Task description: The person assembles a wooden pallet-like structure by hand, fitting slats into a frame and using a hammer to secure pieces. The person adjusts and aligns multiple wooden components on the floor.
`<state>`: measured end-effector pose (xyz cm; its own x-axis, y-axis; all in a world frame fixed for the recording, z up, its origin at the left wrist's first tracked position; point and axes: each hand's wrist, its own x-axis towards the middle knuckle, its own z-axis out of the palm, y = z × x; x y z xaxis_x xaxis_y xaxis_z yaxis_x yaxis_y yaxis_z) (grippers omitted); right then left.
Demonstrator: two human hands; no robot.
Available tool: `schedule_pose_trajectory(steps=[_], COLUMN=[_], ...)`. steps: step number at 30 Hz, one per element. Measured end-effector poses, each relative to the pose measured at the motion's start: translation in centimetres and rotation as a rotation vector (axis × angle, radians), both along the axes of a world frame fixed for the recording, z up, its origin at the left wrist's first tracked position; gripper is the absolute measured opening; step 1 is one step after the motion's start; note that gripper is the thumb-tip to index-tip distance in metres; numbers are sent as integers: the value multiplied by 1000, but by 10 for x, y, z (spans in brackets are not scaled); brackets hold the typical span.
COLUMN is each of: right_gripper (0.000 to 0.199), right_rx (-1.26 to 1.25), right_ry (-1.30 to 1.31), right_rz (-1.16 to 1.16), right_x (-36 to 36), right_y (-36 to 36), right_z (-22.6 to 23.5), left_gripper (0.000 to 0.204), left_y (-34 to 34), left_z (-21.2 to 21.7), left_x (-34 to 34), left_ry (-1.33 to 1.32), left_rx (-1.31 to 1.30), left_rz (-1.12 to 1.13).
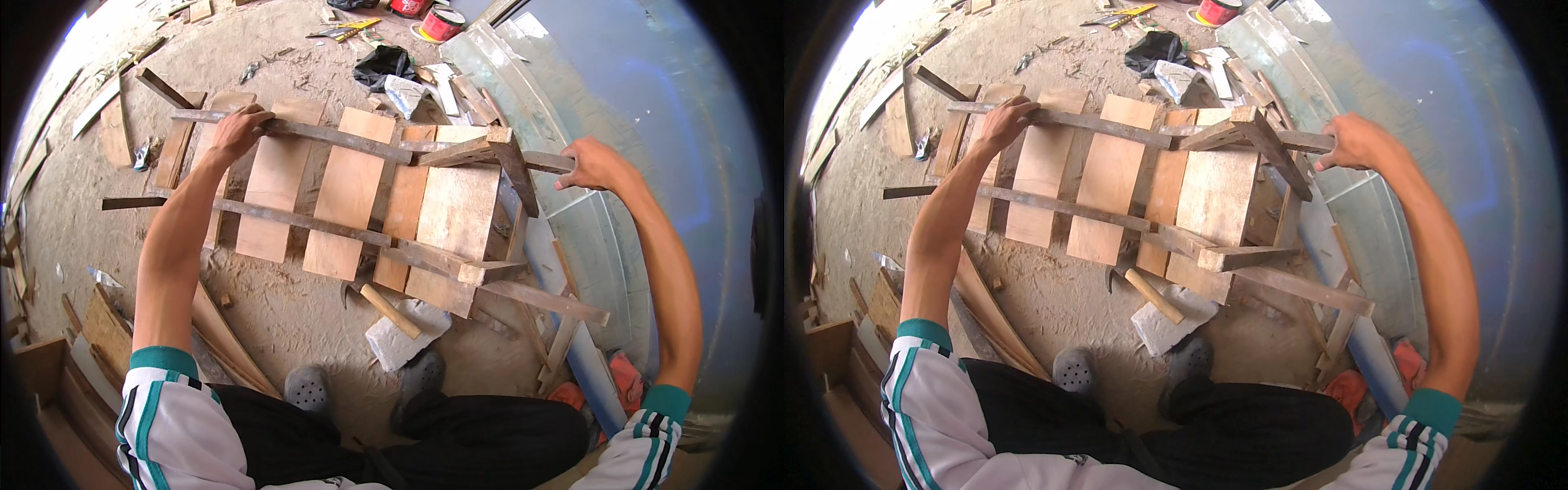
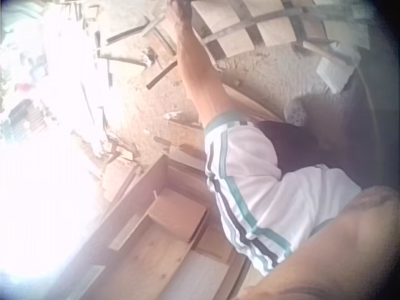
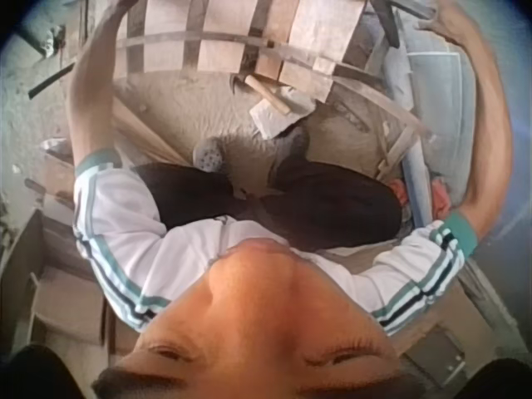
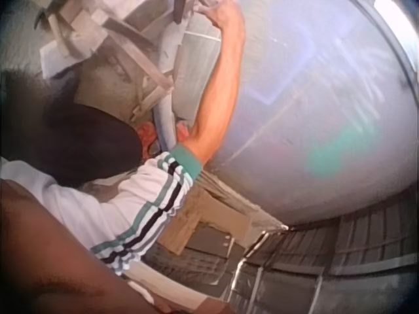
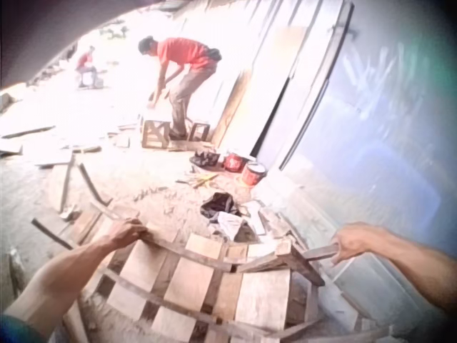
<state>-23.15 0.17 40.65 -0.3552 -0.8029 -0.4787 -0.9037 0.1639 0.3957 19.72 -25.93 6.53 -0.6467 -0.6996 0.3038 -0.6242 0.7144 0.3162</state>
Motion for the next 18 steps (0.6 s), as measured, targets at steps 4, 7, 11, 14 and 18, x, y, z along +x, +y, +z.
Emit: schedule_pose_trajectory(steps=[4,7,11,14,18], right_gripper=[37,37,39,40,42], right_rx=[-36,-79,-99,-94,-81], right_ry=[-25,-45,-61,-69,-92], right_rz=[62,74,96,130,162], right_x=[-26,-33,-41,-54,-73], right_y=[3,5,2,-8,-19], right_z=[-28,-45,-55,-63,-78], left_gripper=[32,31,31,34,38], left_y=[2,1,6,10,34], left_z=[-6,-12,-17,-25,-15], left_x=[-4,-4,-9,-20,-41], left_ry=[-22,-33,-81,-126,-139], left_rx=[23,4,-26,24,131], left_rz=[58,76,134,233,320])
